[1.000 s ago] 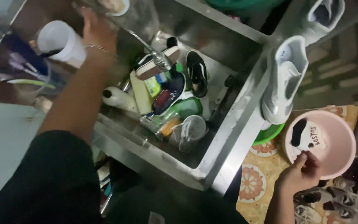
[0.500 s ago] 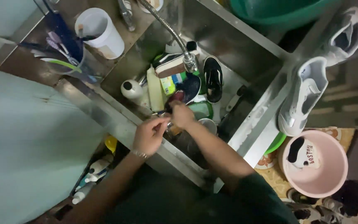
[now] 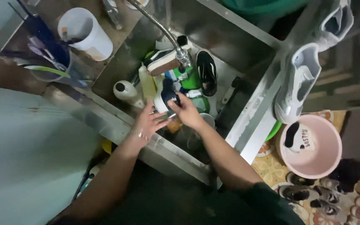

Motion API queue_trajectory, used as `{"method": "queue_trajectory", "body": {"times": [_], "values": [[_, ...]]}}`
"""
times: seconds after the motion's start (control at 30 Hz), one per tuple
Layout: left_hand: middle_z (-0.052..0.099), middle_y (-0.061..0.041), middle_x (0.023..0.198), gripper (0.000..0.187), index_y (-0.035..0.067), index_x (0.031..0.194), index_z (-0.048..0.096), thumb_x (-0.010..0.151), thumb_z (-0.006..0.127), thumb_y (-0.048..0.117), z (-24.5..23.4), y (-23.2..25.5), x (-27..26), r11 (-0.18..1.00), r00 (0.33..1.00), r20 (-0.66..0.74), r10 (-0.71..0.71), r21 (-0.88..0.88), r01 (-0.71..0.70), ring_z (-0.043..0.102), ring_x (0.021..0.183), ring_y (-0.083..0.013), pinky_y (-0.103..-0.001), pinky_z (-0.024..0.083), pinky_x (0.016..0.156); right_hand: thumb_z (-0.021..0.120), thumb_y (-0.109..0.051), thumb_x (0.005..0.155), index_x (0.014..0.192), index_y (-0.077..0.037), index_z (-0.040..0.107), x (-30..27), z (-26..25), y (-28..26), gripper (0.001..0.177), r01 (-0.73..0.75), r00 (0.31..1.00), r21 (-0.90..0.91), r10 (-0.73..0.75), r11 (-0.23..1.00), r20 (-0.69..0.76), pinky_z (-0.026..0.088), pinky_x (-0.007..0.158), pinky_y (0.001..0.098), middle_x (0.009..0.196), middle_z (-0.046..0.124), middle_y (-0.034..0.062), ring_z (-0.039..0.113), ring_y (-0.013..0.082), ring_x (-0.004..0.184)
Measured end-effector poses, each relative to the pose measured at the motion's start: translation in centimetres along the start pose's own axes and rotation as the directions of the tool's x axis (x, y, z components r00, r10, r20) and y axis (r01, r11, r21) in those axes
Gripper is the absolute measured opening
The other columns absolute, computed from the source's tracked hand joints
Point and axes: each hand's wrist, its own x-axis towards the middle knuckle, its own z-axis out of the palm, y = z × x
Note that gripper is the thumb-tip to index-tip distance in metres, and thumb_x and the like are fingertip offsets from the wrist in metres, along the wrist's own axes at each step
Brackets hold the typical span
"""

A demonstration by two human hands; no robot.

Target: The person scrubs a white sneaker with a brush and cleaning solution over a sink, then rinses it under running water. They continue to scrub the shoe with a blue sponge, focusing on the sole and sides, and rinse it again before placing it in a green basin.

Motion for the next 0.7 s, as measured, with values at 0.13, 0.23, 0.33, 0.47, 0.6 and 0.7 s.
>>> {"method": "queue_trajectory", "body": {"times": [0.13,0.23,0.33,0.47,0.6,0.7], "values": [[0.083,-0.020,0.132,0.078,0.002,0.151,0.072,0.106,0.091,0.063,1.7,-1.1,3.2,0.990,0.990,0.002,-0.143,-0.017,0.143,0.087,0.115,-0.0408,-0.072,0.076,0.093,0.079,-0.009,0.124,0.160,-0.006,0.076,-4.9,-1.8,2.0,0.037,-0.040,0.991,0.338,-0.007,0.940,0.136,0.072,0.099,0.0388,0.119,0.090,0.0102,0.085,0.0178,0.108],[0.080,-0.021,0.142,0.110,0.015,0.169,0.065,0.088,0.105,0.077,1.7,-2.4,2.3,0.938,0.987,-0.156,0.039,0.347,0.018,0.086,0.120,-0.0412,-0.059,0.081,0.077,0.091,0.000,0.113,0.152,-0.002,0.084,-6.7,-3.7,-3.9,0.040,0.050,0.983,0.286,-0.098,0.957,0.157,0.067,0.112,0.0453,0.128,0.090,0.0131,0.073,0.0171,0.122],[0.054,-0.031,0.185,0.128,0.017,0.194,0.035,0.097,0.096,0.075,1.7,-2.1,-1.3,0.771,0.944,-0.062,0.325,0.595,-0.226,0.072,0.152,-0.0533,-0.054,0.081,0.072,0.112,-0.025,0.093,0.153,-0.002,0.085,-6.3,-6.9,-9.4,0.069,0.065,0.988,-0.063,-0.055,0.996,0.146,0.049,0.133,0.0703,0.137,0.084,0.0274,0.074,0.0472,0.144],[0.038,-0.037,0.194,0.128,0.018,0.200,0.021,0.105,0.087,0.073,1.6,-0.5,-6.2,0.574,0.847,-0.005,0.532,0.737,-0.356,0.051,0.170,-0.0622,-0.078,0.059,0.127,0.093,-0.023,0.111,0.152,0.000,0.085,-1.8,-10.1,-3.4,0.047,-0.170,0.984,-0.128,0.162,0.977,-0.067,0.065,0.116,0.0661,0.140,0.084,0.0315,0.084,0.0505,0.130],[0.028,-0.038,0.193,0.125,0.009,0.198,0.014,0.111,0.096,0.045,-1.0,-0.4,-7.0,0.439,0.726,0.051,0.686,0.767,-0.468,0.037,0.175,-0.0662,-0.086,0.041,0.135,0.079,-0.012,0.102,0.157,-0.016,0.086,2.4,-10.8,0.9,0.055,-0.294,0.955,-0.554,0.269,0.779,-0.128,0.065,0.117,0.0646,0.136,0.090,0.0196,0.085,0.0474,0.133],[0.029,-0.043,0.190,0.134,0.000,0.196,0.014,0.105,0.105,0.037,-5.7,-2.2,-3.7,0.230,0.547,0.189,0.815,0.761,-0.606,0.036,0.172,-0.0688,-0.088,0.038,0.135,0.085,-0.022,0.101,0.141,-0.009,0.091,5.9,-8.0,1.6,0.042,-0.229,0.958,-0.672,0.286,0.705,-0.026,0.070,0.106,0.0633,0.122,0.092,0.0228,0.089,0.0470,0.122]]}}
